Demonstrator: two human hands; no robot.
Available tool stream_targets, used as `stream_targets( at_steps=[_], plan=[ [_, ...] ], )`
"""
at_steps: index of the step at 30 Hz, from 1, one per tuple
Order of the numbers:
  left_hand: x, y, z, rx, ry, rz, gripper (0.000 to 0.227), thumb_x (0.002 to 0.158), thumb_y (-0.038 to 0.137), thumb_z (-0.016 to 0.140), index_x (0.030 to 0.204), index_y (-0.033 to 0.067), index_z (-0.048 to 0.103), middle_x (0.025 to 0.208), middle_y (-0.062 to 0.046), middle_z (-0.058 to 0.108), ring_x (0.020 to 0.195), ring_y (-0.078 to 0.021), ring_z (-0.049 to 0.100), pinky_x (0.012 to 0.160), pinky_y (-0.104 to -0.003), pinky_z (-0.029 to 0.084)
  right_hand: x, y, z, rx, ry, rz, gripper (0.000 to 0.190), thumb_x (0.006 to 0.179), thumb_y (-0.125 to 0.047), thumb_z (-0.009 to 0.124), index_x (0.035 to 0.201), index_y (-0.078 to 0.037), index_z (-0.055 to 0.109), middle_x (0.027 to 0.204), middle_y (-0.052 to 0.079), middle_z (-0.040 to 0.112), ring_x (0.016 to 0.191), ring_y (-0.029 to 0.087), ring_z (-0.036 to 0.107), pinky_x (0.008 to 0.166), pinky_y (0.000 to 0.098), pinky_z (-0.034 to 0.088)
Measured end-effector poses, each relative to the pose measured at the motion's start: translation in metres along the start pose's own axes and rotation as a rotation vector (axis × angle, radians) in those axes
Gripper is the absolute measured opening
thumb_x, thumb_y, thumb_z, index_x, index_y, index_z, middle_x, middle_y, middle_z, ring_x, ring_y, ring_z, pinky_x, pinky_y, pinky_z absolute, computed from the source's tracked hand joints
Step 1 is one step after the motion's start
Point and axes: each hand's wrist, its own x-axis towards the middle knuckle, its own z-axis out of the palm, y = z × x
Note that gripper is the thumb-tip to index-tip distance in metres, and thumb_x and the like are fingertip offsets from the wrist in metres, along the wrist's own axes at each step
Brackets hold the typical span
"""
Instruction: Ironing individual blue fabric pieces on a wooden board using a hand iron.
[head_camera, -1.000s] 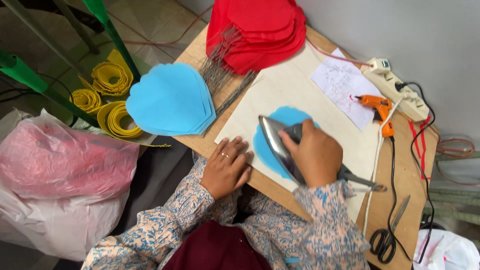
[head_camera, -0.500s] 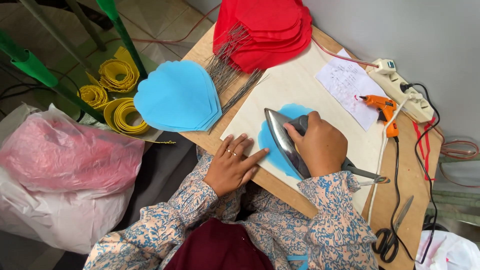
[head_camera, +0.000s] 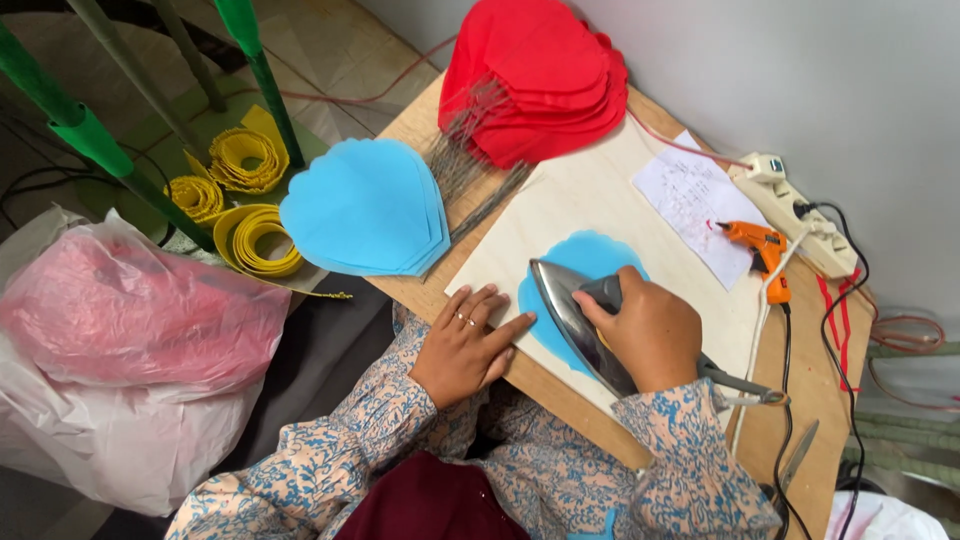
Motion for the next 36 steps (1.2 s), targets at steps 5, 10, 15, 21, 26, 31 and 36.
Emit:
stream_targets(
  at_steps=[5, 10, 15, 21, 26, 31, 36],
  plan=[
    [0.000, -0.001, -0.001, -0.003, -0.030, 0.000, 0.043, 0.102, 0.042, 0.043, 0.138, 0.0274, 0.061, 0.132, -0.012, 0.057, 0.139, -0.0322, 0.050, 0.120, -0.052, 0.030, 0.000, 0.013, -0.005, 0.035, -0.041, -0.110, 0.048, 0.091, -0.053, 0.071, 0.096, -0.005, 0.070, 0.063, 0.013, 0.069, 0.057, 0.028, 0.072, 0.047, 0.0329, 0.055],
    [0.002, -0.004, -0.001, 0.001, -0.058, -0.012, 0.042, 0.103, 0.045, 0.041, 0.136, 0.0274, 0.060, 0.132, -0.011, 0.057, 0.139, -0.0311, 0.050, 0.121, -0.051, 0.030, -0.001, 0.012, -0.005, 0.050, -0.055, -0.085, 0.047, 0.091, -0.052, 0.072, 0.095, -0.005, 0.070, 0.062, 0.013, 0.069, 0.056, 0.027, 0.072, 0.045, 0.0329, 0.053],
    [0.070, -0.021, -0.041, -0.325, -0.193, -0.249, 0.036, 0.099, 0.022, 0.053, 0.134, 0.0161, 0.053, 0.117, -0.015, 0.063, 0.113, -0.0437, 0.065, 0.092, -0.057, 0.052, -0.006, 0.025, 0.008, 0.036, 0.028, -0.139, 0.049, 0.085, -0.057, 0.074, 0.096, -0.009, 0.067, 0.066, 0.013, 0.069, 0.066, 0.032, 0.073, 0.056, 0.0419, 0.056],
    [0.170, -0.051, 0.032, -0.204, -0.428, -0.009, 0.019, 0.085, 0.019, 0.078, 0.100, 0.0302, 0.075, 0.104, 0.001, 0.073, 0.102, -0.0281, 0.074, 0.086, -0.046, 0.061, -0.004, 0.030, 0.012, 0.038, 0.016, -0.155, 0.045, 0.085, -0.055, 0.075, 0.095, -0.011, 0.069, 0.065, 0.010, 0.069, 0.064, 0.028, 0.073, 0.054, 0.0349, 0.053],
    [0.171, -0.064, 0.068, -0.099, -0.482, 0.072, 0.015, 0.079, 0.025, 0.084, 0.091, 0.0326, 0.079, 0.106, 0.004, 0.071, 0.100, -0.0242, 0.073, 0.085, -0.043, 0.062, -0.008, 0.036, 0.010, 0.038, -0.034, -0.186, 0.042, 0.084, -0.055, 0.075, 0.096, -0.015, 0.069, 0.065, 0.005, 0.071, 0.063, 0.024, 0.073, 0.054, 0.0330, 0.054],
    [0.168, -0.069, 0.059, -0.165, -0.460, 0.143, 0.013, 0.078, 0.024, 0.085, 0.090, 0.0264, 0.081, 0.106, -0.003, 0.071, 0.101, -0.0290, 0.072, 0.087, -0.044, 0.061, -0.012, 0.036, 0.009, 0.074, -0.072, -0.234, 0.039, 0.081, -0.051, 0.078, 0.097, -0.017, 0.069, 0.069, 0.006, 0.074, 0.066, 0.025, 0.074, 0.058, 0.0347, 0.057],
    [0.169, -0.073, 0.070, -0.166, -0.455, 0.134, 0.012, 0.077, 0.028, 0.085, 0.090, 0.0278, 0.082, 0.105, -0.001, 0.072, 0.100, -0.0276, 0.073, 0.089, -0.042, 0.061, -0.013, 0.025, 0.006, -0.002, -0.095, -0.143, 0.047, 0.088, -0.059, 0.069, 0.101, -0.015, 0.069, 0.068, 0.005, 0.072, 0.064, 0.023, 0.073, 0.056, 0.0345, 0.055]
  ],
)
